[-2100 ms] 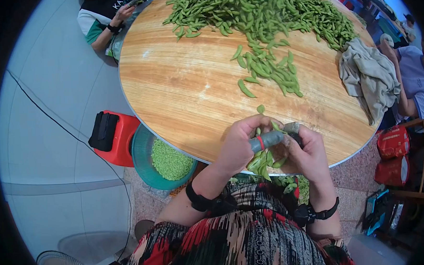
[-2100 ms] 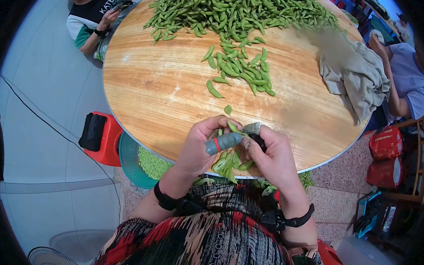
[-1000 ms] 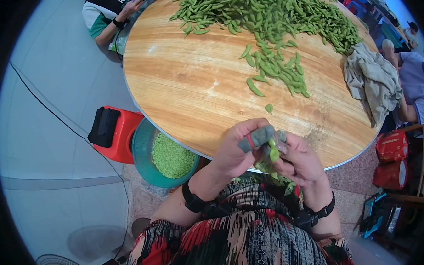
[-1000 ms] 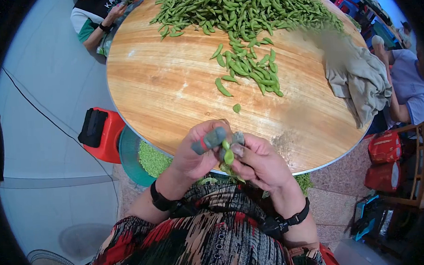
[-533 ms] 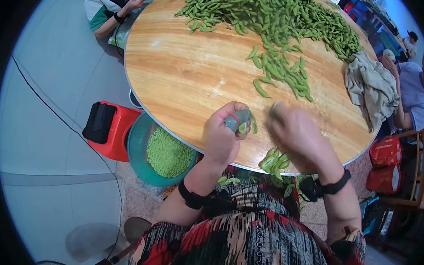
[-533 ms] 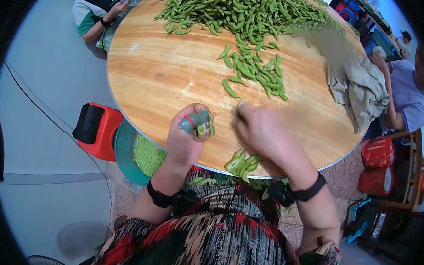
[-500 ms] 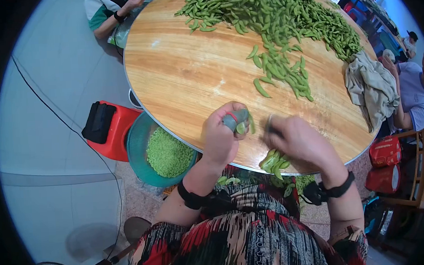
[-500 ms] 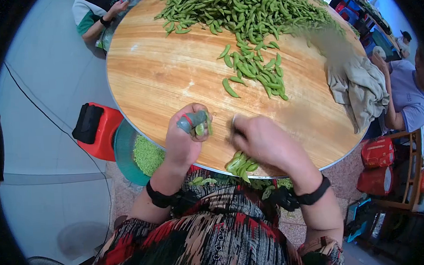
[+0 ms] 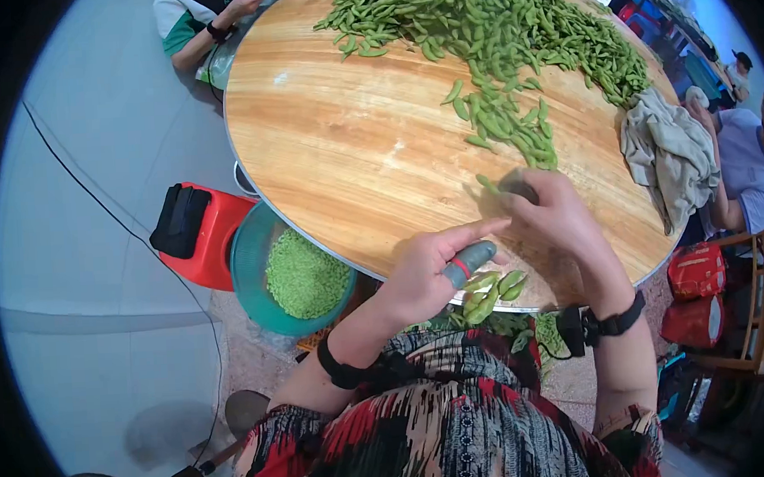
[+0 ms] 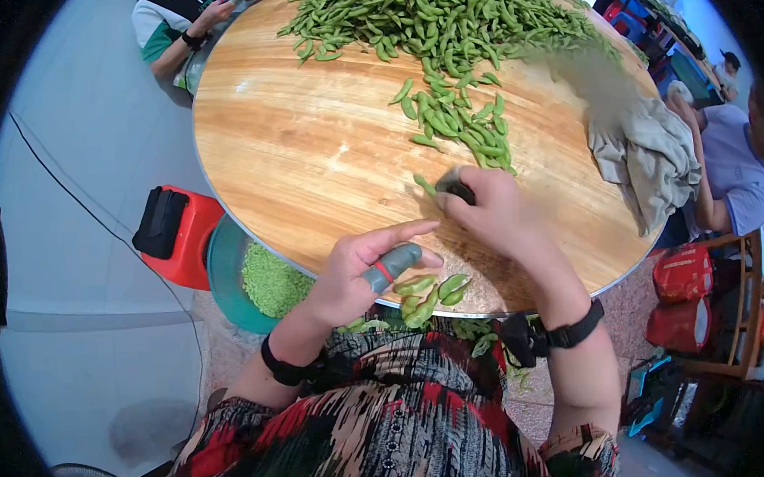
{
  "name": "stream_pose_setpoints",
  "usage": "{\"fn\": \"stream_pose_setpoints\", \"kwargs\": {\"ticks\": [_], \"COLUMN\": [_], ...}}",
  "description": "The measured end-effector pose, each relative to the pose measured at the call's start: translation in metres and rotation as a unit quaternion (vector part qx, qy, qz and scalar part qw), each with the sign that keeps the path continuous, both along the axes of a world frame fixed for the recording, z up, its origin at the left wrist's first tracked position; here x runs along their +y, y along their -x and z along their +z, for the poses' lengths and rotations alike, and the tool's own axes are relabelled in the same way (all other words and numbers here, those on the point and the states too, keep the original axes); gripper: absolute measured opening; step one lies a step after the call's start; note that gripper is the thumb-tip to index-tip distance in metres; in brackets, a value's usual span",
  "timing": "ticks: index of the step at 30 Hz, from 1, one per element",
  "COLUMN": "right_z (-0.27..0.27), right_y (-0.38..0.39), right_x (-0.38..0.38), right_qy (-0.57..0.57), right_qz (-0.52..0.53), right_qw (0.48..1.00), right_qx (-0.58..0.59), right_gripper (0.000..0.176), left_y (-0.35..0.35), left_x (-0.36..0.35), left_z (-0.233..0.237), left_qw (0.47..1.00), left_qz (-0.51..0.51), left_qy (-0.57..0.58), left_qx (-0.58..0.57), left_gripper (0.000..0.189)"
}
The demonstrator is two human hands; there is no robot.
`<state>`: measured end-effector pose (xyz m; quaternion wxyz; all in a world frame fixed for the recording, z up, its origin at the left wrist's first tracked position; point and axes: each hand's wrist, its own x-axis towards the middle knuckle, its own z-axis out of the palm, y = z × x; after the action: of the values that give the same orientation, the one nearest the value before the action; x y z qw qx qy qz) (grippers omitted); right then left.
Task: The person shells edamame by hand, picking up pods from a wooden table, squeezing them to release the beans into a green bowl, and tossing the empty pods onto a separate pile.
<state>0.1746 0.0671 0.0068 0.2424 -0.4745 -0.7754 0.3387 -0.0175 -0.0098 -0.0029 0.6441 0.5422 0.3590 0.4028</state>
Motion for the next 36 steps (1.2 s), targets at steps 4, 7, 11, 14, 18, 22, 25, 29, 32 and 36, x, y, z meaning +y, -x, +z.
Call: {"fn": "stream_pose_setpoints", "kwargs": {"ticks": [4, 7, 11, 14, 18, 22, 25, 29, 32, 36], "right_z": [0.004, 0.015, 0.005, 0.000, 0.008, 0.006, 0.000, 0.004, -0.004, -0.004], "right_y": [-0.016, -0.018, -0.023, -0.024, -0.012, -0.011, -0.010, -0.009, -0.005, 0.001], "right_x": [-0.032, -0.051, -0.058, -0.060, -0.070, -0.071, -0.070, -0.069, -0.069, -0.074], "right_qy": [0.218, 0.315, 0.265, 0.187, 0.308, 0.378, 0.392, 0.393, 0.326, 0.256], "right_qz": [-0.073, -0.032, -0.025, -0.127, -0.073, -0.058, -0.061, -0.073, -0.085, -0.110], "right_qw": [0.963, 0.903, 0.919, 0.922, 0.862, 0.840, 0.815, 0.827, 0.876, 0.911], "right_qx": [0.143, 0.290, 0.290, 0.313, 0.396, 0.386, 0.423, 0.396, 0.344, 0.303], "right_gripper": [0.018, 0.013, 0.017, 0.020, 0.020, 0.025, 0.025, 0.023, 0.020, 0.016], "left_y": [-0.011, -0.026, -0.031, -0.036, -0.041, -0.043, -0.044, -0.044, -0.041, -0.042], "left_x": [-0.001, 0.003, 0.012, 0.026, 0.031, 0.035, 0.034, 0.034, 0.034, 0.031], "left_z": [0.012, 0.006, 0.008, -0.007, -0.012, -0.016, -0.015, -0.017, -0.017, -0.014], "left_qw": [0.986, 0.931, 0.929, 0.990, 0.988, 0.991, 0.992, 0.980, 0.976, 0.993], "left_qz": [0.009, 0.074, 0.064, 0.108, 0.107, 0.115, 0.126, 0.147, 0.132, 0.042], "left_qy": [-0.096, -0.287, -0.289, -0.094, 0.006, 0.007, -0.011, -0.136, -0.169, 0.034], "left_qx": [0.135, 0.213, 0.224, -0.015, -0.115, -0.067, -0.029, 0.018, 0.037, -0.104], "left_gripper": [0.042, 0.044, 0.035, 0.025, 0.017, 0.013, 0.012, 0.010, 0.011, 0.019]}}
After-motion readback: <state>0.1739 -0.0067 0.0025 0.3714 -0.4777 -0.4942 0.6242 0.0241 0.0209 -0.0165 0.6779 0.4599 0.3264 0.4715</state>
